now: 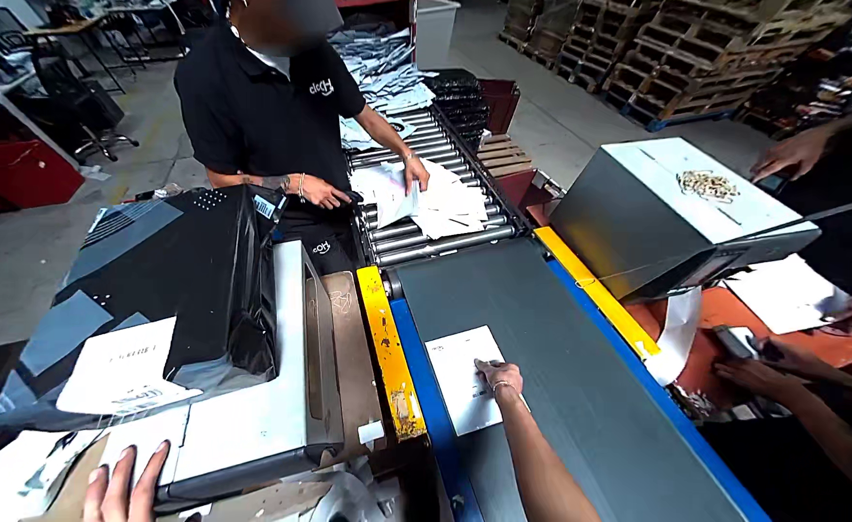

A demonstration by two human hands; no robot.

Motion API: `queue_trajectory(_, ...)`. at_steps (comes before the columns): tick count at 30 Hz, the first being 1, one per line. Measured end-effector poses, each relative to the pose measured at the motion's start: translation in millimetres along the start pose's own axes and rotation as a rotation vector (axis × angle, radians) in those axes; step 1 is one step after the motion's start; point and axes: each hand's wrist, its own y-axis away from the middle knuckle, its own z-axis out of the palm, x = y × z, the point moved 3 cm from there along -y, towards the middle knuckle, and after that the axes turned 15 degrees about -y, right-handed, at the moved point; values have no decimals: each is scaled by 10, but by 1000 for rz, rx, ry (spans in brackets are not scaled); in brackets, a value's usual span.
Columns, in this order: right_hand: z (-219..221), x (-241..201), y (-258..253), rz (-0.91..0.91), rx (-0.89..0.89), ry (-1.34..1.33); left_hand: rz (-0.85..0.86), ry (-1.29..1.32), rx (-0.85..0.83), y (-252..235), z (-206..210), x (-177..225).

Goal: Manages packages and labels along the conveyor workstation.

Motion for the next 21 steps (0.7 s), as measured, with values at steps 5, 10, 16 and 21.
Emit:
queue_trajectory(5,-548,383,579,4,99,548,-16,66,-22,23,-12,-35)
queue_trajectory(10,97,903,1990,-351,-210,370,-131,83,-13,70,-5,-129)
queue_trajectory(16,2004,1203,3645,-393,-865,-266,-101,56,-110,117,1,-276)
queue_trajectory(21,2344,636,4045,78,-875,-459,-38,64,-116,134,3,-346)
